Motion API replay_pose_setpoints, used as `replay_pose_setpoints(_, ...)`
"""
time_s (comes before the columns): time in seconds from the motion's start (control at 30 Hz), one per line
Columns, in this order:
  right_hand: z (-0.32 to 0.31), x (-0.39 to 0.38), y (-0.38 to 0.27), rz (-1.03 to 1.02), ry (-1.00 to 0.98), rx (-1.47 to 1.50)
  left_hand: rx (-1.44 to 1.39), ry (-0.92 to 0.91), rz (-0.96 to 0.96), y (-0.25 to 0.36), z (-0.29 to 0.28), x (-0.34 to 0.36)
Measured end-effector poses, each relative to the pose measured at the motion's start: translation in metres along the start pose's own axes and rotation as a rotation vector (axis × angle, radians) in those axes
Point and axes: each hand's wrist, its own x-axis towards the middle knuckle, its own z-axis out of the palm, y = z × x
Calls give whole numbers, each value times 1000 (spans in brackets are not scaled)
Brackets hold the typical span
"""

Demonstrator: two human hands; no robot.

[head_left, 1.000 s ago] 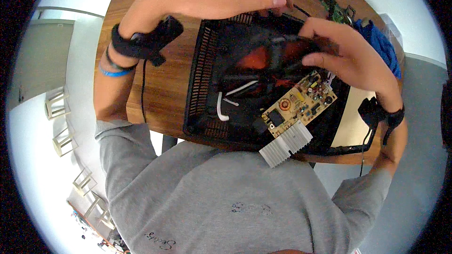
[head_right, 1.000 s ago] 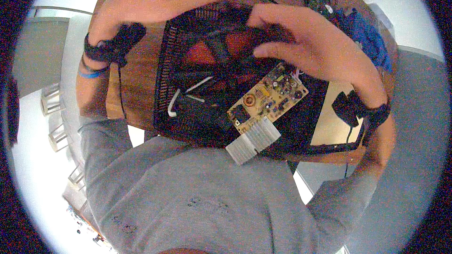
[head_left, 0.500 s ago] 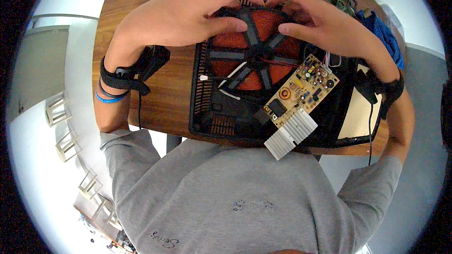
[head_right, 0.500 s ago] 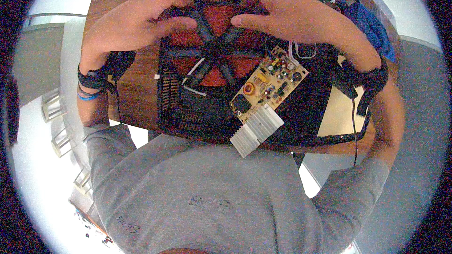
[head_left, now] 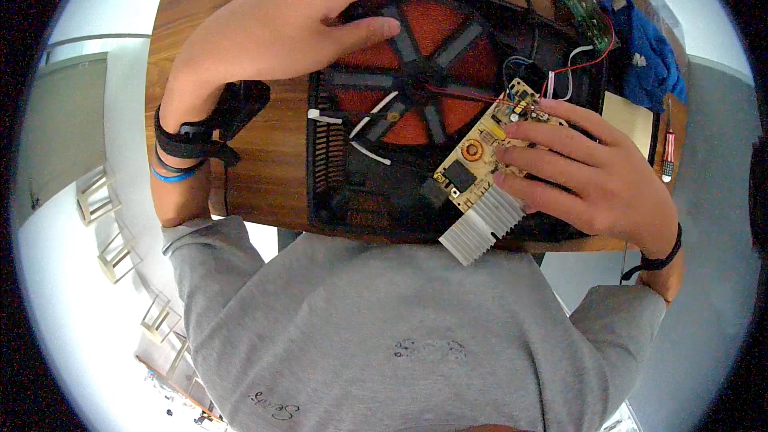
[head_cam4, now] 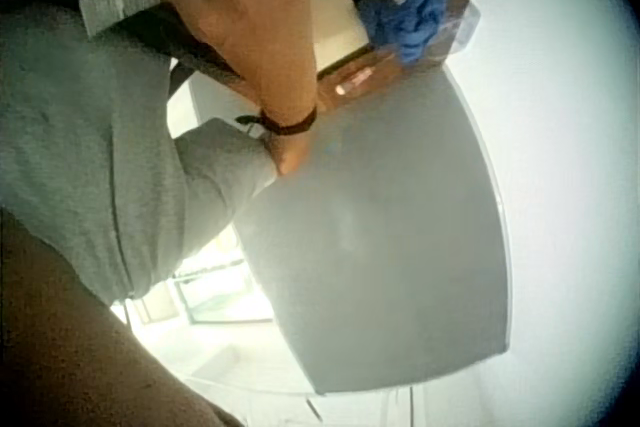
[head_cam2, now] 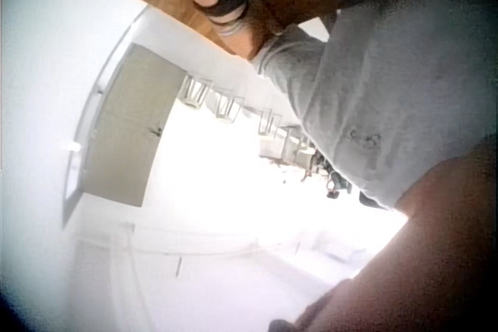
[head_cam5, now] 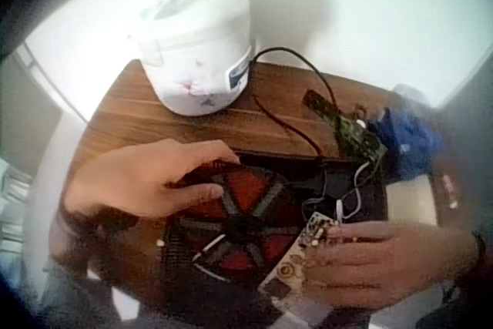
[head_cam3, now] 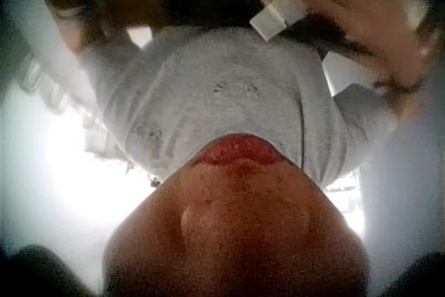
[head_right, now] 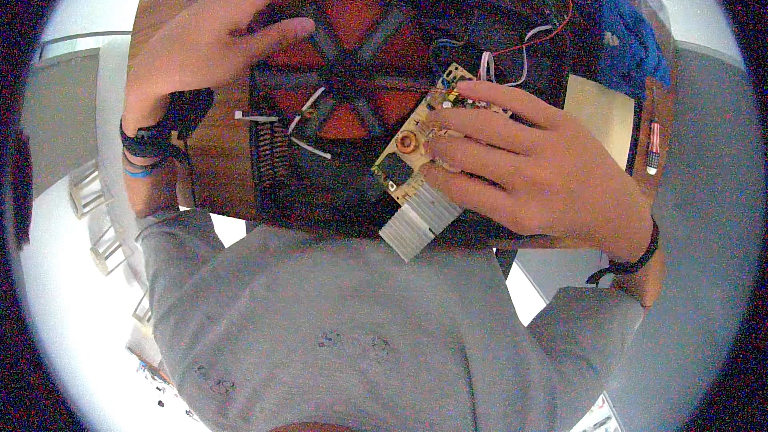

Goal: The person disassembles a small black electronic device with an orange fan, wipes the fan and internal components with a blue cloth, and uses a screwdriver to tighten screws on a circuit board. The person handles the fan, circuit board, and screws, then reassembles the device.

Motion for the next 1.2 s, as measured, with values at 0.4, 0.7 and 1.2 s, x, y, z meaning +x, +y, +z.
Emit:
replay_pose_setpoints(0.4,20,13,-14,-16,36,22,258,169,5,-32,4,2)
replay_pose_setpoints(0.7,38,20,-19,-68,89,-87,265,175,-10,-31,1,1)
replay_pose_setpoints(1.2,-26,1,-9,87,55,-16,-54,5,-76,-3,-13,1)
